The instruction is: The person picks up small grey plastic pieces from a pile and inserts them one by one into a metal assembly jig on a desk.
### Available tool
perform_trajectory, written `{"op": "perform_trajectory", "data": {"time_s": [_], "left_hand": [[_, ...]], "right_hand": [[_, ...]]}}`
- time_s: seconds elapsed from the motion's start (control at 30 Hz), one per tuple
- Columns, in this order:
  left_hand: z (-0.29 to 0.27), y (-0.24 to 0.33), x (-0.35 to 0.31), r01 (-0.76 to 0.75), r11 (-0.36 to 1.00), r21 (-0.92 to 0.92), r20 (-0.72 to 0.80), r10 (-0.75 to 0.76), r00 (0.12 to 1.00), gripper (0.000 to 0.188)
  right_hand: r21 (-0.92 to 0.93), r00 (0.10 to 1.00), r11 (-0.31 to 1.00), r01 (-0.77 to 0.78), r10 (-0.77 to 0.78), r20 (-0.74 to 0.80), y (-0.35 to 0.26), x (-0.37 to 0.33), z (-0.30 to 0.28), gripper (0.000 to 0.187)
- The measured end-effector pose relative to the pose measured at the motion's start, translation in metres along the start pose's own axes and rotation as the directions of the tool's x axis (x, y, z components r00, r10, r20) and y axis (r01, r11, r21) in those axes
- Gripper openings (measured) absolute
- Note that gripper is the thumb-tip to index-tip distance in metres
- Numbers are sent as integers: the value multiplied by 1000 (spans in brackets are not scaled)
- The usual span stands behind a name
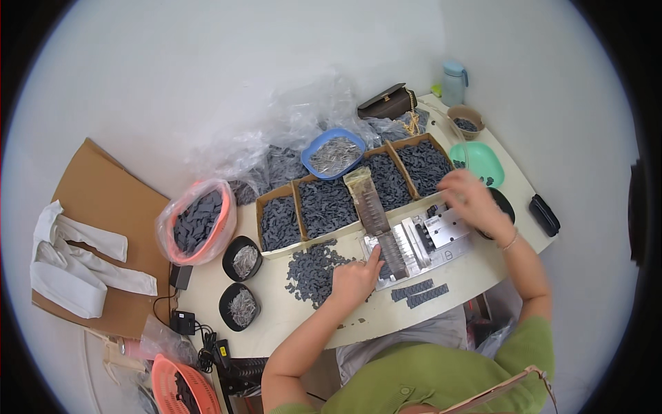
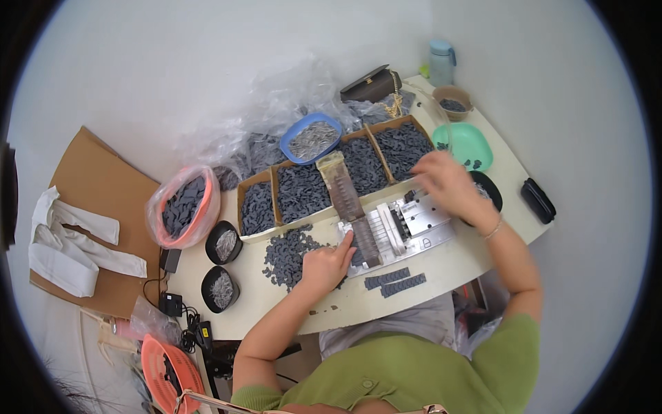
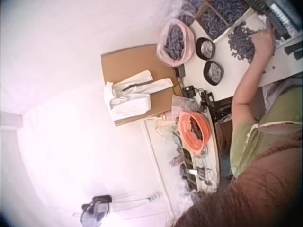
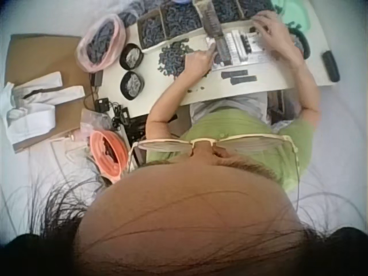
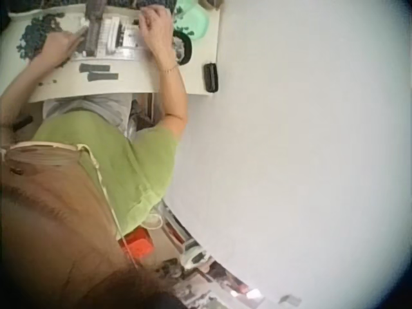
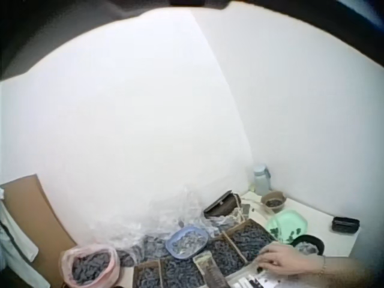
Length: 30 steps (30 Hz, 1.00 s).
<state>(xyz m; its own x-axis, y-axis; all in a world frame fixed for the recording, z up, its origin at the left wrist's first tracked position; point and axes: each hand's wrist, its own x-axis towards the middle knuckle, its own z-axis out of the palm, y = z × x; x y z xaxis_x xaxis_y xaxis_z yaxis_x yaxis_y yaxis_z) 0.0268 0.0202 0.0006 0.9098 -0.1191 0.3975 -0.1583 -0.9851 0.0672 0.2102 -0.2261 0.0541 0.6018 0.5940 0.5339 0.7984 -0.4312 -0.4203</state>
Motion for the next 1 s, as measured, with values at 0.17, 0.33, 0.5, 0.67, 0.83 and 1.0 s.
{"op": "perform_trajectory", "data": {"time_s": [0.17, 0.33, 0.5, 0.67, 0.83, 1.0], "left_hand": [[-4, -13, 1, -6, 1000, -26, 68, 7, 998, 33], [-11, -17, 8, -23, 998, -56, -62, 19, 998, 24], [-1, -55, 11, 38, 962, 271, -17, -35, 999, 14], [0, -58, 12, -58, 934, 352, 83, 30, 996, 9], [2, -61, 11, -76, 931, 357, 101, 42, 994, 8], [-8, -57, 13, 117, 963, -243, -12, -123, 992, 10]], "right_hand": [[-132, 951, 943, -307, 297, -91, 88, 10, -39, 17], [-368, 857, 866, -339, 445, 259, 145, 7, -35, 24], [-210, 831, 910, -357, 412, 373, 155, 11, -21, 20], [-196, 792, 900, -389, 435, 429, 144, 14, -24, 21], [-203, 786, 918, -341, 397, 474, 152, 11, -24, 25], [-266, 867, 874, -406, 461, 192, 133, 11, -30, 18]]}}
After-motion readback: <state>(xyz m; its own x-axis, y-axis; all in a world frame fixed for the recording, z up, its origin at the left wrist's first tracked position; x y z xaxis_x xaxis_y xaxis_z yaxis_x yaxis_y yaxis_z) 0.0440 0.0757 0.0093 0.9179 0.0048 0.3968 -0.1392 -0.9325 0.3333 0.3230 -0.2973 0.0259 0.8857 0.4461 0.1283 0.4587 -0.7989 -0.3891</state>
